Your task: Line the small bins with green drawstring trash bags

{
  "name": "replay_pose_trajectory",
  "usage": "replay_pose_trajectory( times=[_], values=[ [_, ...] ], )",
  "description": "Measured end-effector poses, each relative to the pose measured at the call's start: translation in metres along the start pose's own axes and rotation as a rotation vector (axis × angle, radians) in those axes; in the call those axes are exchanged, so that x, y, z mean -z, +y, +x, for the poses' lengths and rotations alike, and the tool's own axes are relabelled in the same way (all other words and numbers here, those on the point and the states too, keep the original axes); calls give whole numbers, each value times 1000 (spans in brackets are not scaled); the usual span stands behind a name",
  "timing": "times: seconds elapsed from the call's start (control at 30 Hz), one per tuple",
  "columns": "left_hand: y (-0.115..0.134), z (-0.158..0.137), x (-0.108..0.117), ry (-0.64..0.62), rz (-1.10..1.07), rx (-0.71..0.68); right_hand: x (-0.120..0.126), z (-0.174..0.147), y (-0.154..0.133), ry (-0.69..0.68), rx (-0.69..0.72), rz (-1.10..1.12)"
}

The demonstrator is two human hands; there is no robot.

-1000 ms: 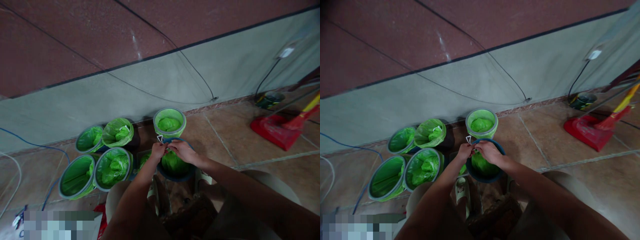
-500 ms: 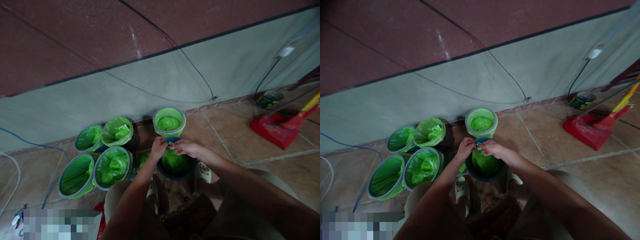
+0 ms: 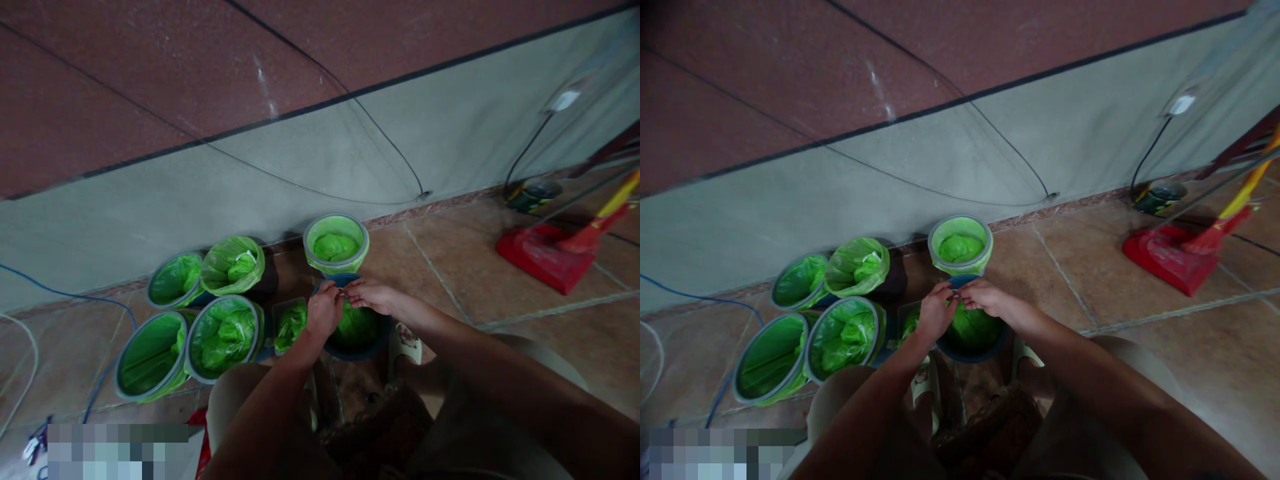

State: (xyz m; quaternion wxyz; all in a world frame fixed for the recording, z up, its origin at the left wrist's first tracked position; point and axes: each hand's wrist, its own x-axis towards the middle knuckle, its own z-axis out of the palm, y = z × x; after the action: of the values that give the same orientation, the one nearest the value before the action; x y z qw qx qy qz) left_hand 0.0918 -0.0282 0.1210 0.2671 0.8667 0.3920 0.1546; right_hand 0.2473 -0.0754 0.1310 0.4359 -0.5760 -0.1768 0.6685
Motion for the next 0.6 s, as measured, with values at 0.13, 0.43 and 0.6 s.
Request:
replay_pose_trajectory(
  times=[0.13,0.43,0.6],
  values=[
    [-7,3,6,-25,-18,23,15,6,1,-76,132,-223],
    [-27,2,16,-143,135,60,54,13,-21,314,284,-1134],
    [-29,5,14,-166,110,184,47,8,-17,315,355,-1222]
  ],
)
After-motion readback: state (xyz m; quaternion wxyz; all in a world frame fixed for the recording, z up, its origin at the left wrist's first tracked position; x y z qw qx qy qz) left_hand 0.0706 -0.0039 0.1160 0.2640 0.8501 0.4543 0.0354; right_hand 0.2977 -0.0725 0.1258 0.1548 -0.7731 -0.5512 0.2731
